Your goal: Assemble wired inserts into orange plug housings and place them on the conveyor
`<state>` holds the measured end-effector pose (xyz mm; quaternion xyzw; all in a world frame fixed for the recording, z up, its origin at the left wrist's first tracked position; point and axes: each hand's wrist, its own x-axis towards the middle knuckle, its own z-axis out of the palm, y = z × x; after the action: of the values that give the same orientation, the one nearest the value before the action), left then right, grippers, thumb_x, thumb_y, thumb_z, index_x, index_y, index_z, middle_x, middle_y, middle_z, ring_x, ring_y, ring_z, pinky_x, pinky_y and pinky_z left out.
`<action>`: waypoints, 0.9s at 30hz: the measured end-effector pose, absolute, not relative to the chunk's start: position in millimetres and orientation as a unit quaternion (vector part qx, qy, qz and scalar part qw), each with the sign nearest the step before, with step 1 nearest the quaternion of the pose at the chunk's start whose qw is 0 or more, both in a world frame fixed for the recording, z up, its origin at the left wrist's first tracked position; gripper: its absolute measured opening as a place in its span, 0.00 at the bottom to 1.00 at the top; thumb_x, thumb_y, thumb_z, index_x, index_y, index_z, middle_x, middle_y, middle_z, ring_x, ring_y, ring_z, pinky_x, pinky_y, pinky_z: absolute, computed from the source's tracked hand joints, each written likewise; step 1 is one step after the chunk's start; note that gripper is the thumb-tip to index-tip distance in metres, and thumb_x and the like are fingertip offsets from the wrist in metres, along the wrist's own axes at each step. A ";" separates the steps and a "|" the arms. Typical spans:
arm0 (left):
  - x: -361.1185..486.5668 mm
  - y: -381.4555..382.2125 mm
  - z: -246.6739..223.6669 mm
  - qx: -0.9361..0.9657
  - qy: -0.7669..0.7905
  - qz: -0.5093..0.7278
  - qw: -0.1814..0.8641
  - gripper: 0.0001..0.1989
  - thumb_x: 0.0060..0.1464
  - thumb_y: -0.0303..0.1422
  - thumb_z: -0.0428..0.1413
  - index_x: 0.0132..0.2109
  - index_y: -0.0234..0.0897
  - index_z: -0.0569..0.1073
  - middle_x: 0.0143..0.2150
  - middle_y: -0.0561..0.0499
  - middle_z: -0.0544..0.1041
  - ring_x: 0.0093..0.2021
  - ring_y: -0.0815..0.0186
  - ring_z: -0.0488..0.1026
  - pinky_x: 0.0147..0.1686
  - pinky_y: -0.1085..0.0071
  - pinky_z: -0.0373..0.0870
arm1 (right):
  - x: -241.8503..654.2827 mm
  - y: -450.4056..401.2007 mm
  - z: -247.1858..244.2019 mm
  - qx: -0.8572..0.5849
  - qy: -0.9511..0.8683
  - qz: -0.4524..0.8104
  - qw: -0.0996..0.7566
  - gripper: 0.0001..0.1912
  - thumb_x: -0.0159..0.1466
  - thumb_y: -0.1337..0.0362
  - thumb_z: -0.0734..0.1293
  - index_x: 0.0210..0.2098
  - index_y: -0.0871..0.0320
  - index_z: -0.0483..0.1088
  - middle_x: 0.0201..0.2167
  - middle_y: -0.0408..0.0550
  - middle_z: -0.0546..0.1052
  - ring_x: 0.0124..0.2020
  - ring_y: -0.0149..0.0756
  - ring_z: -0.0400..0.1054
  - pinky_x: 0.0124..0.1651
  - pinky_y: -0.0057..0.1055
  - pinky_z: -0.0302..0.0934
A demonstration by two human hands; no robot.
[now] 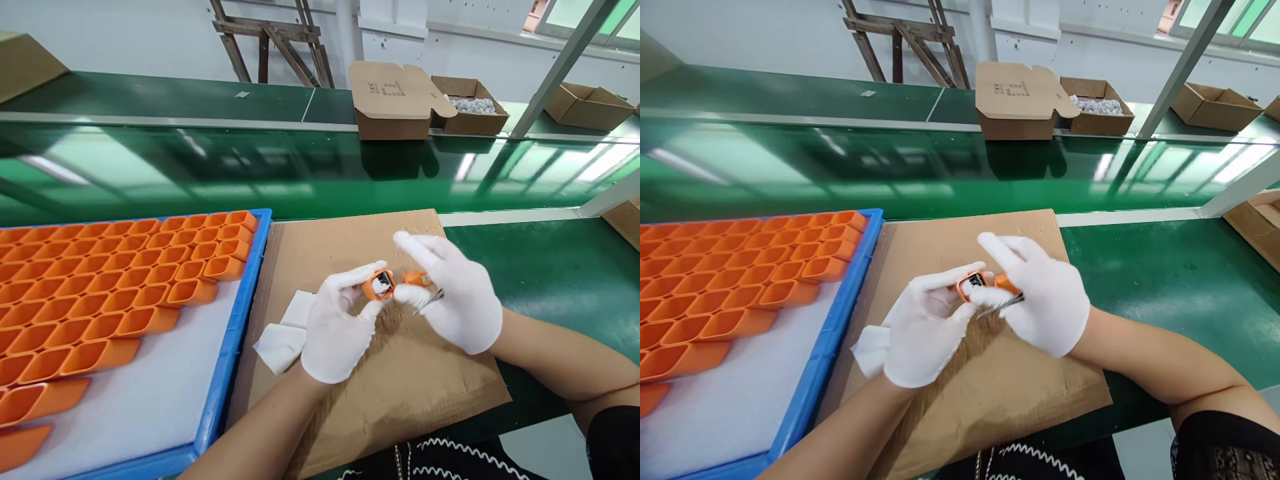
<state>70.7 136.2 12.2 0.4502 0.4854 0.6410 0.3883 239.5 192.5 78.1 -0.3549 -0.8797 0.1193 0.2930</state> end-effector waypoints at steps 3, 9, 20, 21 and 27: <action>68.4 136.9 14.3 0.470 0.511 0.631 0.345 0.15 0.50 0.28 0.70 0.46 0.39 0.79 0.52 0.43 0.83 0.58 0.50 0.78 0.64 0.45 0.71 | 243.4 205.7 82.9 -0.393 -0.831 0.272 0.283 0.17 0.67 0.65 0.68 0.54 0.54 0.78 0.46 0.47 0.83 0.41 0.37 0.79 0.42 0.31 0.73; 63.1 137.5 13.7 0.538 0.430 0.666 0.286 0.22 0.48 0.19 0.68 0.47 0.47 0.77 0.52 0.51 0.83 0.62 0.54 0.75 0.62 0.48 0.74 | 238.8 218.2 92.2 -0.357 -0.695 0.607 0.146 0.24 0.63 0.63 0.72 0.59 0.54 0.75 0.46 0.46 0.83 0.35 0.32 0.76 0.42 0.31 0.74; 64.2 133.7 4.6 0.640 0.379 0.618 0.254 0.24 0.55 0.16 0.62 0.54 0.47 0.73 0.56 0.49 0.81 0.65 0.56 0.72 0.62 0.51 0.75 | 231.0 206.1 73.7 -0.376 -0.578 0.708 0.153 0.13 0.51 0.56 0.75 0.31 0.59 0.79 0.27 0.46 0.77 0.27 0.30 0.69 0.27 0.27 0.63; 64.4 133.5 3.6 0.640 0.384 0.616 0.253 0.24 0.55 0.16 0.62 0.54 0.47 0.74 0.56 0.49 0.81 0.65 0.55 0.72 0.64 0.50 0.74 | 230.8 205.0 73.8 -0.381 -0.577 0.706 0.151 0.13 0.51 0.56 0.75 0.31 0.59 0.79 0.27 0.46 0.76 0.26 0.30 0.68 0.26 0.27 0.61; 65.5 132.9 9.2 0.642 0.388 0.618 0.234 0.28 0.55 0.16 0.62 0.56 0.51 0.74 0.56 0.53 0.81 0.63 0.58 0.74 0.69 0.48 0.67 | 233.3 211.4 66.2 -0.363 -0.557 0.731 0.152 0.15 0.49 0.58 0.79 0.33 0.59 0.82 0.27 0.44 0.77 0.26 0.28 0.66 0.25 0.25 0.58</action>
<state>65.5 132.9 9.2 0.6420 0.3880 0.6184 0.2340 233.3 211.4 66.2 -0.3633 -0.5574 0.7310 0.1518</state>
